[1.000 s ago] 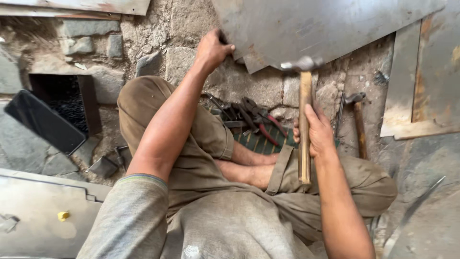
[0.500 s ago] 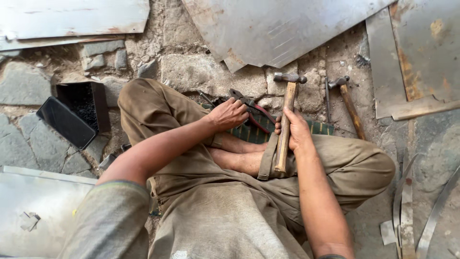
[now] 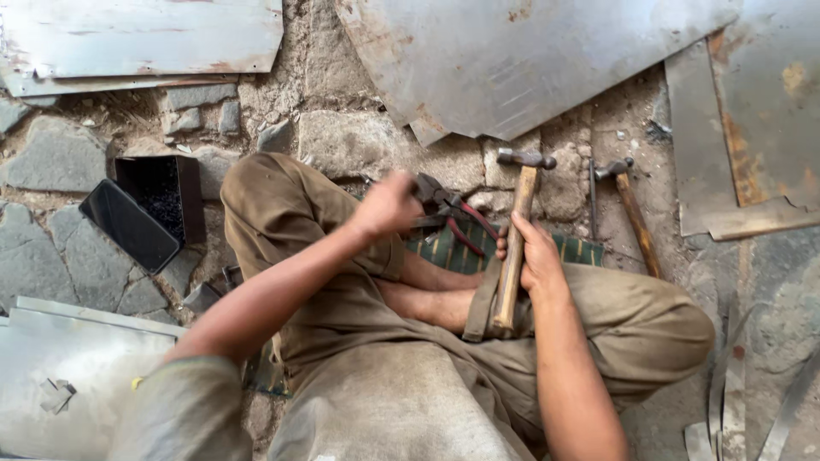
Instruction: The person hammers, marks, and cuts large metal sheets while sitting on a stone floor. They use a hammer to flatten edges and a punch to mark points on the metal.
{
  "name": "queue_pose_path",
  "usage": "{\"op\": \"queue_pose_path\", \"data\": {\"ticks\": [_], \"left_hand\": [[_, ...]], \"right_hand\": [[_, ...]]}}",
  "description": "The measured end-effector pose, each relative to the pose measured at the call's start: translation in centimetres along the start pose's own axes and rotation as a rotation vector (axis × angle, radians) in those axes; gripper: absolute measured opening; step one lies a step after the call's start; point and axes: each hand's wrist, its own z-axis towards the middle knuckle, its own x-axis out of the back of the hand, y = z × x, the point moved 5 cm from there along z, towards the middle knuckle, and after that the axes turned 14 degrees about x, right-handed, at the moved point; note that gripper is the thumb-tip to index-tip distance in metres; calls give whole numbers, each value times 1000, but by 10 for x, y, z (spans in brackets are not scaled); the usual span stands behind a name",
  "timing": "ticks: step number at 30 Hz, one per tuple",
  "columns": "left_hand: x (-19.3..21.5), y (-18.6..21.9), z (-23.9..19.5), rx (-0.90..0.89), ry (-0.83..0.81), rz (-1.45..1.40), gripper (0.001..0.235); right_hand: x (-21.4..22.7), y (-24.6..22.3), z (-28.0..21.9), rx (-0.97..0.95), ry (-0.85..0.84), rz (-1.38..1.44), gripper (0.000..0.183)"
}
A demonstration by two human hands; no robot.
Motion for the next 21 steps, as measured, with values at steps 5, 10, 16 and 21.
{"op": "queue_pose_path", "data": {"ticks": [5,10,16,21], "left_hand": [[73,-80,99,657,161,-752,30],[70,-109,160,834,86,-766,28],[36,-103,192,820,104,-811,28],[37,-113,206,881,123,-914,28]], "right_hand": [[3,10,1,-135,12,54,24],[-7,9,1,-252,80,36,26],[-13,10,-2,-297,34,46,40],[-32,14,1,-273,10,249,45]]}}
